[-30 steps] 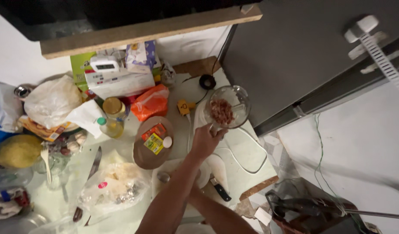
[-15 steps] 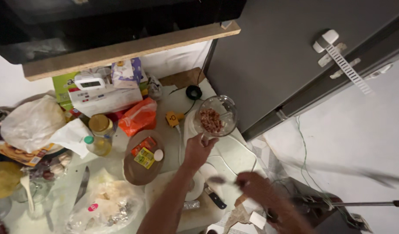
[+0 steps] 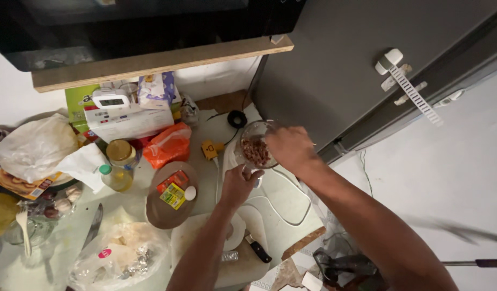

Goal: The person loads chunks of food into a blender jar, pressing the pieces down by hand, then seats the jar on the blender base and operates the blender. Afterwards they unwrap foil-wrapped items on the cutting board and peel and handle the contents by hand.

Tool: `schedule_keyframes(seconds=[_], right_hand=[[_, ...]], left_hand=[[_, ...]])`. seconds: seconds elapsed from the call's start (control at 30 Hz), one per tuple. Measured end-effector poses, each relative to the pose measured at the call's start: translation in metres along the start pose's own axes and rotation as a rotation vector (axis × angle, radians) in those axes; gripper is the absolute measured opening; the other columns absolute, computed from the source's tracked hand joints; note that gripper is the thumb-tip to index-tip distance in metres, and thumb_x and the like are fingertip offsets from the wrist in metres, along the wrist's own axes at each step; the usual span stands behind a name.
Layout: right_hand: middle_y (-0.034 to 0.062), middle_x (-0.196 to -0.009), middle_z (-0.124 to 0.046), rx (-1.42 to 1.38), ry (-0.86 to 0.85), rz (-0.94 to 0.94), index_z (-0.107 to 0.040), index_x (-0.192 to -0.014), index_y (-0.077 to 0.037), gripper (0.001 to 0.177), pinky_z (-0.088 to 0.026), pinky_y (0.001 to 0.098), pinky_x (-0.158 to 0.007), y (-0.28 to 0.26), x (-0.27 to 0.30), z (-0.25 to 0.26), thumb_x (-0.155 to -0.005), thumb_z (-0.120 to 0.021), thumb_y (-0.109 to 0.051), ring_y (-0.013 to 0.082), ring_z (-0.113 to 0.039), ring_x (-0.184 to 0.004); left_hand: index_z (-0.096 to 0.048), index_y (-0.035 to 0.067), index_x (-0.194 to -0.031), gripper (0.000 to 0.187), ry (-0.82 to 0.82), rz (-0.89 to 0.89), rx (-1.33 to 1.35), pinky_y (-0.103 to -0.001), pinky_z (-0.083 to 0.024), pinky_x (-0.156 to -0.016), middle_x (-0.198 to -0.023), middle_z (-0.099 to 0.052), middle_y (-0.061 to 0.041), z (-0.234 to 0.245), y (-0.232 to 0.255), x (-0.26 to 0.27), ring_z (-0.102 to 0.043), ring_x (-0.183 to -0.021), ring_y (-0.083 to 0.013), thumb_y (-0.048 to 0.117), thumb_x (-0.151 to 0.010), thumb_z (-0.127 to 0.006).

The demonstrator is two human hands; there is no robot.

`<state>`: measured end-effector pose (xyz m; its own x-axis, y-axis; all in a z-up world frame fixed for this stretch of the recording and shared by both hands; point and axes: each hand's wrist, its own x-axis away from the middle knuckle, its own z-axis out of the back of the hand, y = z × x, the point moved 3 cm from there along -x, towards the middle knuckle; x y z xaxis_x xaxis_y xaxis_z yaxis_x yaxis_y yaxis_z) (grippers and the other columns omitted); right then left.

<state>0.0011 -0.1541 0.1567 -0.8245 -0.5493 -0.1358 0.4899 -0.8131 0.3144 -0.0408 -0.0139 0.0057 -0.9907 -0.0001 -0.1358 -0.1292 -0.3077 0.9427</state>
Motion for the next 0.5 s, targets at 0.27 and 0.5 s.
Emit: schedule_keyframes(seconds=[0.27, 0.5], right_hand=[[0.0057, -0.073, -0.064, 0.631, 0.307, 0.083, -0.068, -0.098, -0.004, 0.023, -0.047, 0.0306, -0.047, -0.016, 0.003, -0.069, -0.086, -0.071, -0.023, 0.0163, -0.065, -0.06], [0.0112, -0.124, -0.065, -0.036, -0.386, 0.122, -0.066, -0.119, -0.01, 0.032, -0.061, 0.042, -0.086, -0.038, -0.001, -0.015, -0.09, -0.07, -0.022, 0.0266, -0.067, -0.109]], left_hand=[[-0.062, 0.001, -0.073, 0.041, -0.001, -0.031, -0.009, -0.041, -0.047, -0.051, -0.056, -0.061, -0.012, -0.001, -0.001, 0.006, -0.055, -0.046, -0.0253, 0.033, -0.082, -0.085], [-0.06, -0.001, -0.068, 0.044, -0.067, -0.014, -0.082, -0.043, -0.046, -0.051, -0.054, -0.06, -0.014, -0.001, -0.004, 0.019, -0.056, -0.046, -0.0298, 0.032, -0.085, -0.085]])
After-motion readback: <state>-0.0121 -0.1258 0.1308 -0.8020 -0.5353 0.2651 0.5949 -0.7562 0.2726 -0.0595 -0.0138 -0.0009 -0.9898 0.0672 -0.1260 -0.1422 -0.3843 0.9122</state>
